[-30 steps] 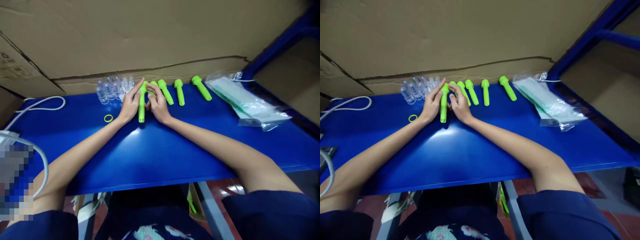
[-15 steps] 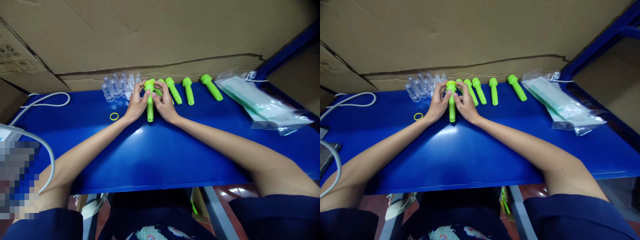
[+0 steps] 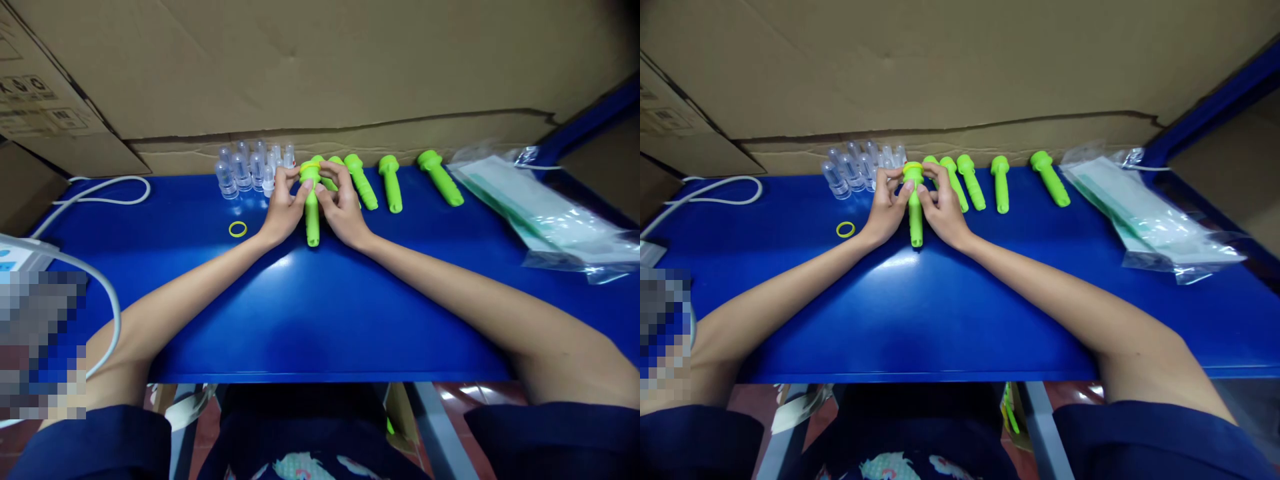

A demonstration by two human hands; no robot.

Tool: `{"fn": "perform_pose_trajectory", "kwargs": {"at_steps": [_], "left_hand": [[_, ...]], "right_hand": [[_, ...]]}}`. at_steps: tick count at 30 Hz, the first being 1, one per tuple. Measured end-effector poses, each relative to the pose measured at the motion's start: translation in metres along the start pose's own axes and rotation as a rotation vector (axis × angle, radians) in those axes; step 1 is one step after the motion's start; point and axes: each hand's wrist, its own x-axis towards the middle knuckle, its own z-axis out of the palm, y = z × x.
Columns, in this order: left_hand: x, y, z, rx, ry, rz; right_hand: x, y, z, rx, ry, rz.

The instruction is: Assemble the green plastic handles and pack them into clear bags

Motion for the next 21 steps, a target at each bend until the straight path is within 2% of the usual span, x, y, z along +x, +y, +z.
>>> {"fn": "perform_pose_trajectory", "kwargs": {"at_steps": [10, 21], "left_hand": [[0.001, 0.000, -0.003, -0.054, 0.019, -0.059], [0.000, 0.006, -0.003, 0.029, 0.035, 0.000]], "right_hand": [[-0.002, 0.001, -0.001, 0.005, -0.048, 0.073], [-0.003, 0.010, 0.001, 0.077, -0.028, 0.125]]}}
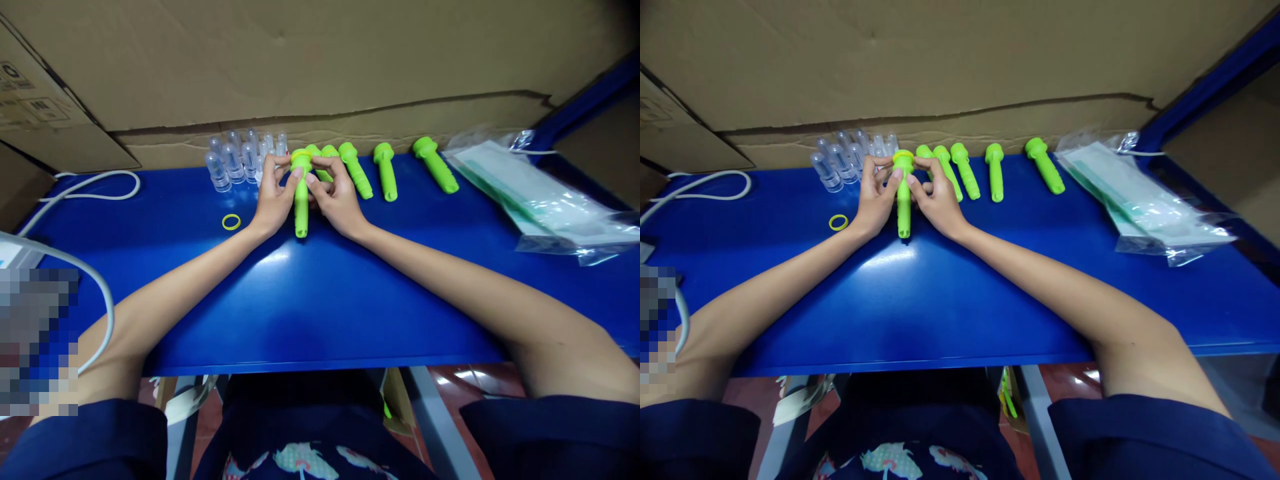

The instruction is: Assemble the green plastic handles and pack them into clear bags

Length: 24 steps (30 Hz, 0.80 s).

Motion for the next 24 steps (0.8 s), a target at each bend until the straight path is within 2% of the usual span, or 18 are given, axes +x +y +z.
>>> {"fn": "perform_pose_trajectory", "kwargs": {"at_steps": [9, 17, 24], "left_hand": [[0.000, -0.003, 0.000, 0.004, -0.021, -0.047], [-0.004, 0.006, 0.004, -0.093, -0.036, -0.121], [-0.001, 0.004, 0.000, -0.080, -0.042, -0.103]], "right_hand": [[0.001, 0.006, -0.001, -0.009, 0.030, -0.010], [0.002, 0.013, -0.002, -0.024, 0.045, -0.028], [-0.001, 0.004, -0.003, -0.042, 0.024, -0.040]]}}
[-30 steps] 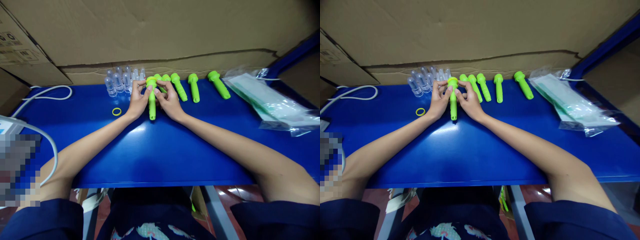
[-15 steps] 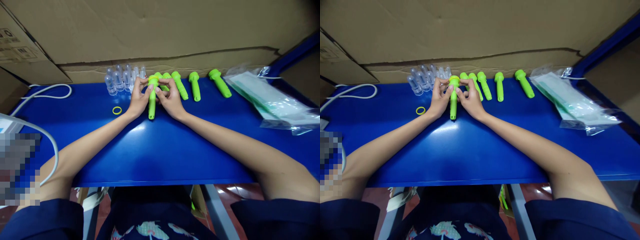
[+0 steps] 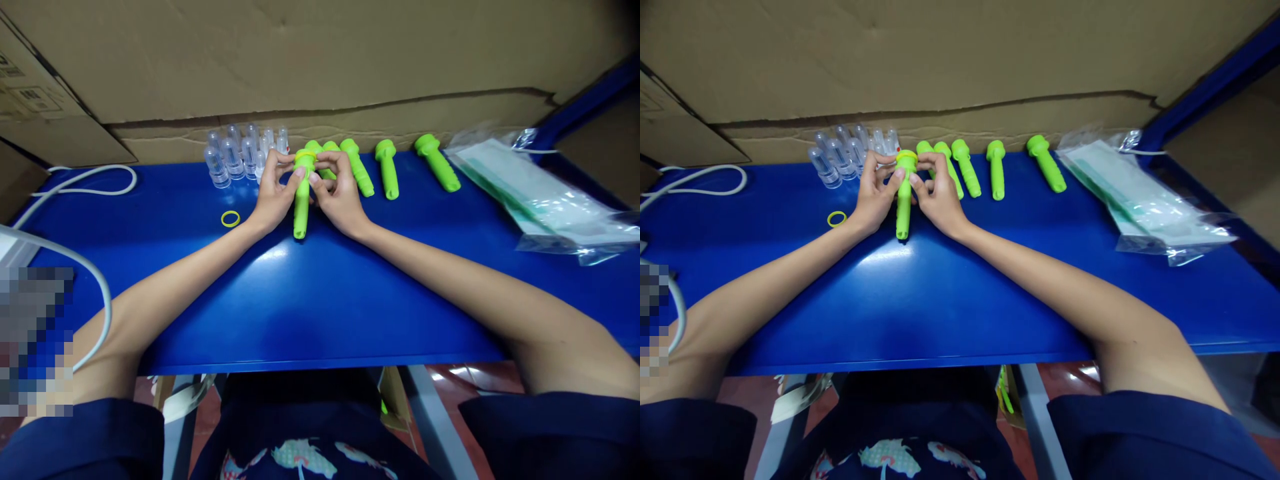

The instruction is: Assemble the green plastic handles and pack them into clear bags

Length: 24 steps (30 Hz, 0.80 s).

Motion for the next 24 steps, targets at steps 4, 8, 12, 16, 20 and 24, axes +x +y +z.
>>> {"fn": "perform_pose_trajectory", "kwargs": {"at_steps": [4, 8, 12, 16, 20, 24], "left_hand": [[0.001, -0.003, -0.002, 0.029, 0.004, 0.010], [-0.001, -0.001, 0.000, -0.005, 0.008, -0.024], [-0.003, 0.004, 0.002, -0.021, 0.019, -0.046], [-0.003, 0.006, 0.001, -0.013, 0.018, -0.047], [-0.004, 0.005, 0.000, -0.016, -0.002, -0.044], [-0.005, 0.006, 0.000, -0.014, -0.007, -0.051]], "right_hand": [[-0.002, -0.010, 0.000, -0.028, -0.024, 0.005], [-0.002, -0.015, 0.000, -0.031, -0.013, -0.024], [-0.002, -0.019, 0.000, -0.010, -0.008, -0.034], [-0.001, -0.017, 0.000, -0.013, -0.014, -0.037], [-0.001, -0.010, 0.001, -0.014, -0.025, -0.007], [-0.002, -0.009, 0.001, -0.010, -0.012, -0.014]]}}
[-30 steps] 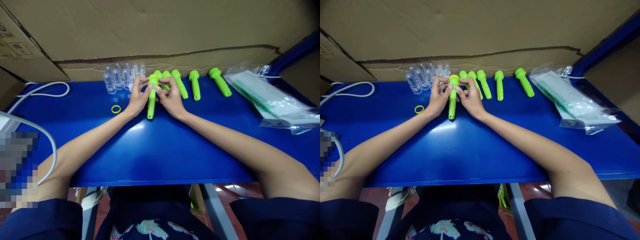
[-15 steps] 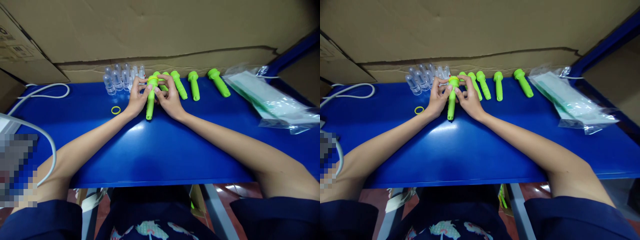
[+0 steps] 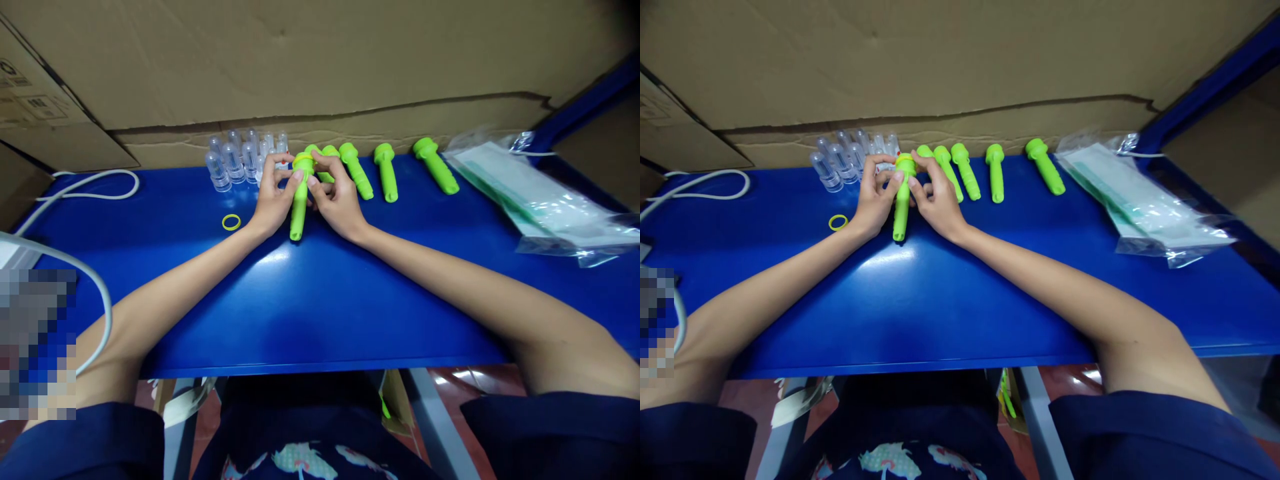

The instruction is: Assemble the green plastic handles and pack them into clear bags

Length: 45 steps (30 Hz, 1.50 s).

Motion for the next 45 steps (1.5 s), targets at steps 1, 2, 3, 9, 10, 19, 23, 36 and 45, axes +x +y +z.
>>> {"fn": "perform_pose_trajectory", "kwargs": {"at_steps": [1, 2, 3, 9, 10, 19, 23, 36, 45], "left_hand": [[0.000, 0.001, 0.000, -0.001, 0.002, 0.004], [-0.001, 0.001, 0.001, -0.002, 0.003, 0.009], [-0.001, 0.002, 0.001, -0.002, 0.005, 0.013], [-0.001, 0.004, 0.001, 0.017, 0.018, 0.029], [-0.001, 0.003, 0.001, 0.022, 0.019, 0.033], [0.006, -0.010, -0.002, 0.085, 0.017, 0.176], [0.008, -0.016, -0.003, 0.133, 0.032, 0.210], [0.002, -0.003, 0.002, 0.098, 0.088, 0.186], [-0.004, 0.006, 0.007, -0.001, 0.023, 0.064]], "right_hand": [[0.000, -0.001, 0.000, -0.001, 0.003, -0.001], [-0.001, -0.001, 0.000, -0.004, 0.005, 0.001], [-0.001, -0.002, 0.000, -0.008, 0.008, 0.004], [-0.003, -0.005, 0.000, -0.017, 0.008, 0.004], [-0.003, -0.004, 0.000, -0.017, 0.006, 0.003], [-0.002, 0.005, -0.001, -0.111, -0.068, -0.054], [-0.002, 0.001, -0.002, -0.117, -0.041, -0.066], [-0.003, 0.009, -0.002, -0.125, -0.088, -0.129], [0.001, 0.017, -0.001, -0.075, -0.031, -0.132]]}}
